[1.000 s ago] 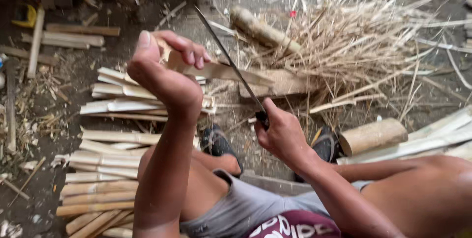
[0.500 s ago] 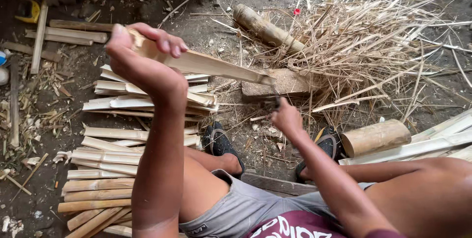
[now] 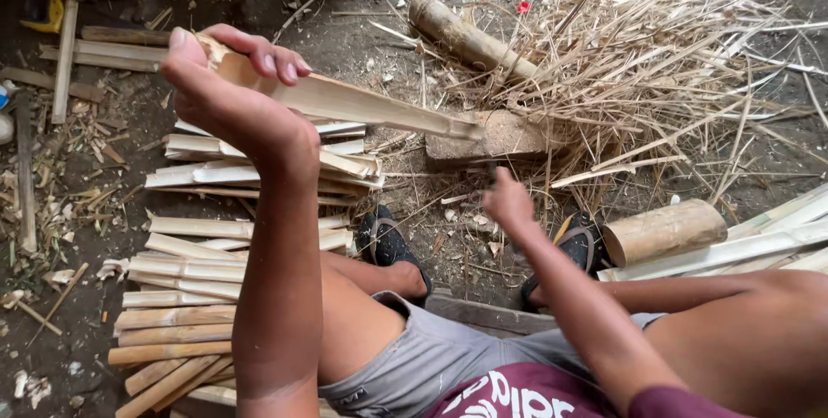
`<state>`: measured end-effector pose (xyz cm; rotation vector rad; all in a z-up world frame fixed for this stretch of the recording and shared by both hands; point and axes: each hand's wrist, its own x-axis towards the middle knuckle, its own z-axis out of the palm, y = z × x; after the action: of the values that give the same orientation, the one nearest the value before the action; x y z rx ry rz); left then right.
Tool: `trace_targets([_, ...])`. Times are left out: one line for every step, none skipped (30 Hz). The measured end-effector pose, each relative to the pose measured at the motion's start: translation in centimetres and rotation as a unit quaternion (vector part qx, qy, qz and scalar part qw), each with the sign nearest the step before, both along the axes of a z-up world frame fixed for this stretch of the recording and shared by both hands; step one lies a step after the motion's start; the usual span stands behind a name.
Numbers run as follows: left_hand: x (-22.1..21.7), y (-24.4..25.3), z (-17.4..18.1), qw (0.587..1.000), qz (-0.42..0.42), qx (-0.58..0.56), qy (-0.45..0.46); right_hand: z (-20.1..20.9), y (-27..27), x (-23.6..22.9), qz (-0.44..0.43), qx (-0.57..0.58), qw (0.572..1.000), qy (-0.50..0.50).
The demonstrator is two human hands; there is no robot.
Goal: The person uses a knife to shave and smooth the surface of bamboo sticks. They hold the stick in one hand and the knife in the other, repeatedly scraping the surface to remove rough edges and create a smooth finish.
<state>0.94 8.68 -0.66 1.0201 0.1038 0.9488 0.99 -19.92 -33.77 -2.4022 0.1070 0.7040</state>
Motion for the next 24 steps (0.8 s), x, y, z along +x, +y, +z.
trace_targets([-0.3,0.1,0.2,1.000,-0.013,-0.019,-0.004,-1.6,-1.7,0.4,0.008,-0.034,0.999,-0.005])
trace_targets([-0.5,0.0,0.2,1.000,-0.008,0.009,-0.002,-3.2,-3.3,0.9,0.017,-0.067,0.998,-0.009])
trace_targets([0.1,-0.3,0.3,0.999,-0.006,0.038,-0.008,-4.5,-4.6,1.7,0.043,-0.080,0.995,-0.043])
trace_targets([0.6,-0.7,0.3,0.998,-0.002,0.068,-0.013,-5.4,-5.5,2.2,0.069,-0.092,0.990,-0.076])
trace_targets([0.7,-1.0,0.2,0.989,-0.016,0.141,-0.034,-5.9,-6.2,2.2,0.101,-0.109,0.983,-0.104])
trace_targets([1.0,-1.3,0.0,0.975,-0.030,0.213,-0.055,-5.7,-6.6,1.8,0.077,-0.094,0.988,-0.101])
trace_targets([0.8,-1.8,-0.4,0.956,-0.046,0.284,-0.066,-5.1,-6.9,0.6,0.054,-0.078,0.991,-0.090])
trace_targets([0.3,-2.3,-0.7,0.960,-0.096,0.262,-0.031,-3.7,-6.6,-0.4,0.030,-0.063,0.994,-0.079])
trace_targets([0.5,-2.3,-0.3,0.958,-0.144,0.249,-0.011,-1.6,-5.2,0.2,0.009,-0.046,0.998,-0.038])
trace_targets([0.7,-2.2,0.3,0.953,-0.191,0.236,0.010,1.1,-3.9,0.5,-0.011,-0.028,1.000,0.003])
trace_targets([0.6,-2.4,0.5,0.942,-0.200,0.269,-0.005,4.2,-3.3,-0.1,-0.034,-0.015,0.998,0.051])
trace_targets([0.5,-2.6,0.6,0.930,-0.209,0.301,-0.021,7.4,-2.7,-0.4,-0.004,0.010,1.000,0.027])
trace_targets([0.3,-2.7,0.6,0.918,-0.218,0.329,-0.033,10.7,-2.4,-1.1,0.029,0.032,0.999,0.007])
trace_targets([0.2,-2.7,0.5,0.914,-0.212,0.344,-0.032,13.8,-2.0,-2.0,0.042,0.067,0.997,-0.018])
trace_targets([0.2,-2.6,0.5,0.910,-0.205,0.359,-0.029,16.6,-1.4,-2.8,0.057,0.101,0.992,-0.043])
trace_targets([0.2,-2.4,0.4,0.906,-0.198,0.374,-0.027,19.0,-0.9,-3.5,0.070,0.120,0.985,-0.105])
trace_targets([0.4,-2.4,0.2,0.903,-0.190,0.384,-0.019,20.9,-0.4,-4.3,0.080,0.138,0.974,-0.164])
trace_targets([0.5,-2.3,0.0,0.901,-0.182,0.394,-0.011,22.4,0.2,-4.7,0.090,0.156,0.958,-0.222])
trace_targets([0.7,-2.2,-0.1,0.904,-0.185,0.386,-0.007,23.5,1.1,-4.5,0.083,0.155,0.967,-0.184])
trace_targets([0.8,-2.0,-0.1,0.907,-0.188,0.378,-0.002,24.2,1.9,-4.3,0.077,0.155,0.974,-0.146])
trace_targets([1.0,-1.9,-0.1,0.916,-0.199,0.348,-0.001,24.7,2.1,-4.0,0.072,0.153,0.979,-0.110])
trace_targets([0.9,-1.7,-0.1,0.925,-0.210,0.318,0.001,25.0,2.2,-3.7,0.069,0.143,0.983,-0.093])
trace_targets([0.7,-1.6,-0.2,0.926,-0.216,0.308,-0.002,24.8,2.2,-3.6,0.067,0.134,0.986,-0.076])
trace_targets([0.4,-1.4,-0.3,0.928,-0.222,0.299,-0.005,24.5,1.9,-3.7,0.064,0.124,0.989,-0.058])
